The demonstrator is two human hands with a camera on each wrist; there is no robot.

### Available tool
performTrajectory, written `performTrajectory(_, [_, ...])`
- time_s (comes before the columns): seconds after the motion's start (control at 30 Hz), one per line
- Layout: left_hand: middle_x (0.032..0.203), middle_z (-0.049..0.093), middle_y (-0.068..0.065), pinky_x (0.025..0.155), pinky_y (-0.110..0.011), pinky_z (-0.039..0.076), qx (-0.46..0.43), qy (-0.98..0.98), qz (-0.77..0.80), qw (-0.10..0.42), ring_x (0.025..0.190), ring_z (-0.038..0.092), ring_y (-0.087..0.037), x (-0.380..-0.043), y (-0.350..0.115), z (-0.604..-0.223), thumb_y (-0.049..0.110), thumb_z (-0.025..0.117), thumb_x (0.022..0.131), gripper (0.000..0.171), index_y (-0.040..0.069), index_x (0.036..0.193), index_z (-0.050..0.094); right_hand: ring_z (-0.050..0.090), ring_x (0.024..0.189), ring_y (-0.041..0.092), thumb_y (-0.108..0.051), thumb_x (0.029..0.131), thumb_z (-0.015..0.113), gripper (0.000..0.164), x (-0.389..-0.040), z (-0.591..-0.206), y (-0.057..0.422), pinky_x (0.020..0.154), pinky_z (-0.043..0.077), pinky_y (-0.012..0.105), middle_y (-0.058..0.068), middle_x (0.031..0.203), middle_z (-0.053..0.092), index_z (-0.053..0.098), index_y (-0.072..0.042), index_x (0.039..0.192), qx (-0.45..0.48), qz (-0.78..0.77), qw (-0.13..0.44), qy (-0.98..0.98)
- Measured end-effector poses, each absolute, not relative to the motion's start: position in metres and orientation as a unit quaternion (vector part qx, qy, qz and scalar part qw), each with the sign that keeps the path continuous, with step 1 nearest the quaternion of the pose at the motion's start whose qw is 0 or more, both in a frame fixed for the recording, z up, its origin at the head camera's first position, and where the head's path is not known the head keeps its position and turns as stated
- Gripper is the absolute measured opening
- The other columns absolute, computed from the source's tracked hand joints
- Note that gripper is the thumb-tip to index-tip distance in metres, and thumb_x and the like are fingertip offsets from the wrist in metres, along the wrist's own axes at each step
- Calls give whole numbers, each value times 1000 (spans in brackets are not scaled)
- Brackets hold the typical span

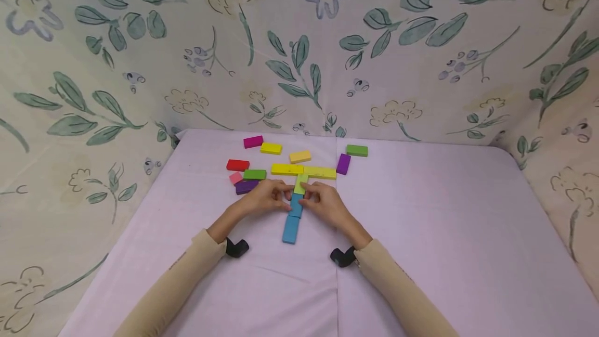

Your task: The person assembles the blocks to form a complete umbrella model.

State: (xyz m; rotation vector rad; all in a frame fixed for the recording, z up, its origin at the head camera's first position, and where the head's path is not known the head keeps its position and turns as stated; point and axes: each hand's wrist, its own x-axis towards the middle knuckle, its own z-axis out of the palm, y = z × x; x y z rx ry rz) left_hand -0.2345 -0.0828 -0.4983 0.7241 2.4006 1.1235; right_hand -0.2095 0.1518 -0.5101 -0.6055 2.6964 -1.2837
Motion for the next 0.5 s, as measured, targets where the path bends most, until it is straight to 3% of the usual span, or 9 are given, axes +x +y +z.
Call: performTrajectory(0.5, [96, 69, -2, 67, -16, 45, 262, 859, 396, 192, 76, 56, -12, -230, -79, -497, 17, 80, 92, 56, 1, 141, 61, 51, 70, 10, -12, 94, 76, 46, -209, -505, 154, 58, 40, 20, 4, 97, 67, 65, -2, 138, -214, -414, 64, 882])
